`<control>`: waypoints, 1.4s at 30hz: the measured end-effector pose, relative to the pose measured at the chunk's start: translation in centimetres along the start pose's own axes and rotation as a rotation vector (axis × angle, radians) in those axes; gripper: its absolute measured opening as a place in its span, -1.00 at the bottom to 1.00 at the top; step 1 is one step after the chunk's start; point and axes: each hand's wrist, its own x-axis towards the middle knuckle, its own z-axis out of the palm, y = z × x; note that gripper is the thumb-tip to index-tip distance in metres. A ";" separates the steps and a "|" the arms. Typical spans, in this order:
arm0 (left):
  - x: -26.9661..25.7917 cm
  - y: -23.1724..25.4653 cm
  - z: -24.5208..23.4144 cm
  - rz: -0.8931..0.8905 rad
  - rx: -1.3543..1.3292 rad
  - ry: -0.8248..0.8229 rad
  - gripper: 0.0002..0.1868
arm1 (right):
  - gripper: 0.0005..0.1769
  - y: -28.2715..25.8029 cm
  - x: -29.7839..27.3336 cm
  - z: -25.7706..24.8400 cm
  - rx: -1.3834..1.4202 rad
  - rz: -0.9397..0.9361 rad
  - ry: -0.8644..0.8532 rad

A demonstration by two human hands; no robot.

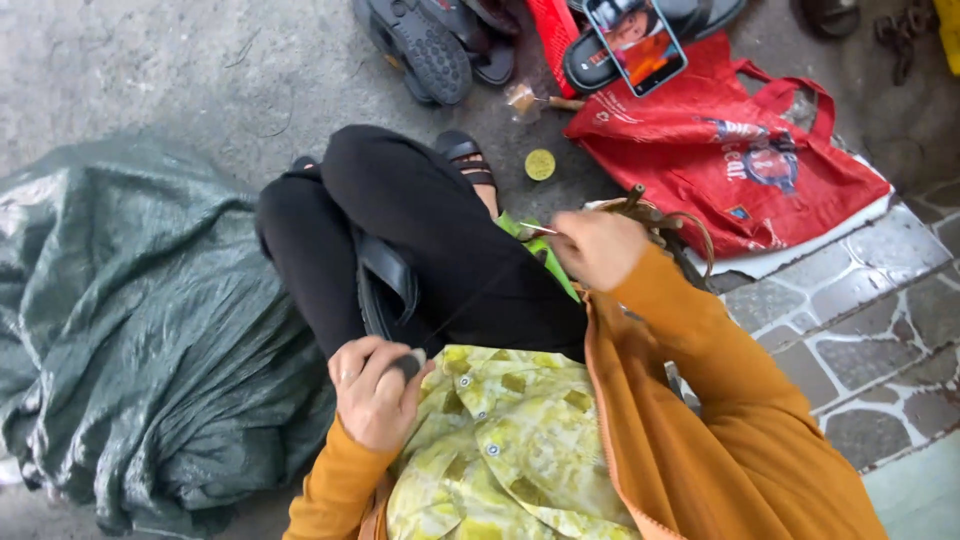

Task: Hand-stitching the sole of a black sandal to repair it using a needle and thread.

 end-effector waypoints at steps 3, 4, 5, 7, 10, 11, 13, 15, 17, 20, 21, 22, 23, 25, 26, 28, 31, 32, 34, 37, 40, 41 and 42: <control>0.6 -0.4 -0.3 -0.044 -0.100 -0.048 -0.80 | -0.51 -1.6 -0.9 -2.8 -0.370 0.073 -0.278; 0.7 -0.5 -0.6 -0.170 -0.232 -0.074 -0.81 | -0.46 -2.4 -0.9 -3.1 -0.310 -0.024 -0.235; 0.6 -0.4 -0.9 -0.301 -0.365 -0.102 -0.79 | -0.41 -3.1 -1.3 -3.4 -0.247 -0.119 -0.198; -0.2 -0.5 -0.9 -0.348 -0.415 -0.102 -0.80 | -0.44 -6.0 -0.1 -2.5 0.207 -0.185 -0.210; -0.7 -0.4 -1.5 -0.418 -0.433 -0.139 -0.81 | -0.46 -8.5 0.4 1.9 0.828 -0.209 -0.332; -0.8 -0.3 -1.8 -0.450 -0.404 -0.172 -0.82 | -0.46 -9.0 0.5 3.9 0.991 -0.175 -0.458; -1.8 -0.4 -1.8 -0.402 -0.375 -0.193 -0.82 | -0.55 -8.8 0.2 5.8 0.843 -0.241 -0.466; -2.9 -0.5 -1.8 -0.364 -0.355 -0.220 -0.82 | -0.59 -8.5 -0.1 6.6 0.694 -0.293 -0.482; -4.0 -0.6 -1.9 -0.278 -0.274 -0.230 -0.84 | -0.55 -8.3 -0.4 6.5 0.451 -0.346 -0.573; -3.8 -0.5 -2.1 -0.279 -0.303 -0.225 -0.87 | -0.82 -8.8 -1.2 6.2 0.443 -0.346 -0.577; -3.5 -0.5 -2.0 -0.278 -0.300 -0.218 -0.87 | -0.82 -9.3 -1.0 5.9 0.440 -0.352 -0.577; -3.2 -0.5 -1.9 -0.266 -0.299 -0.212 -0.88 | -0.86 -9.6 -0.8 5.5 0.448 -0.342 -0.584; -2.9 -0.4 -1.8 -0.253 -0.300 -0.209 -0.89 | -0.89 -10.0 -0.7 5.2 0.457 -0.328 -0.590; -2.4 -0.4 -1.4 -0.212 -0.313 -0.214 -0.89 | -0.96 -10.5 0.0 4.4 0.647 -0.286 -0.579; -2.1 -0.4 -1.2 -0.171 -0.327 -0.223 -0.89 | -0.98 -10.7 0.2 4.0 0.838 -0.239 -0.563; -1.9 -0.7 -0.7 -0.114 -0.327 -0.240 -0.87 | -0.97 -10.3 0.2 4.6 0.924 -0.194 -0.575; -1.5 -0.5 -0.7 -0.058 -0.272 -0.257 -0.86 | -0.99 -10.0 0.1 4.5 0.981 -0.141 -0.577; -1.3 -0.4 -0.8 -0.057 -0.216 -0.250 -0.86 | -0.98 -10.0 0.1 4.3 0.947 -0.139 -0.570; 0.2 1.4 -3.0 -0.030 -0.203 -0.203 -0.87 | -0.75 -10.2 0.7 3.0 0.915 -0.200 -0.571; 0.5 3.0 -4.4 -0.016 -0.245 -0.111 -0.88 | -0.60 -11.0 1.0 1.8 0.977 -0.294 -0.646; 0.1 2.8 -4.3 -0.120 -0.347 0.002 -0.72 | -0.82 -8.9 -0.1 1.9 1.216 -0.072 -0.869; -0.2 2.6 -4.2 -0.200 -0.416 0.050 -0.59 | -0.94 -7.7 -0.8 2.2 1.337 0.229 -0.996; -0.9 1.5 -3.0 -0.233 -0.400 0.053 -0.59 | -0.94 -3.2 -1.5 2.7 1.347 0.229 -1.033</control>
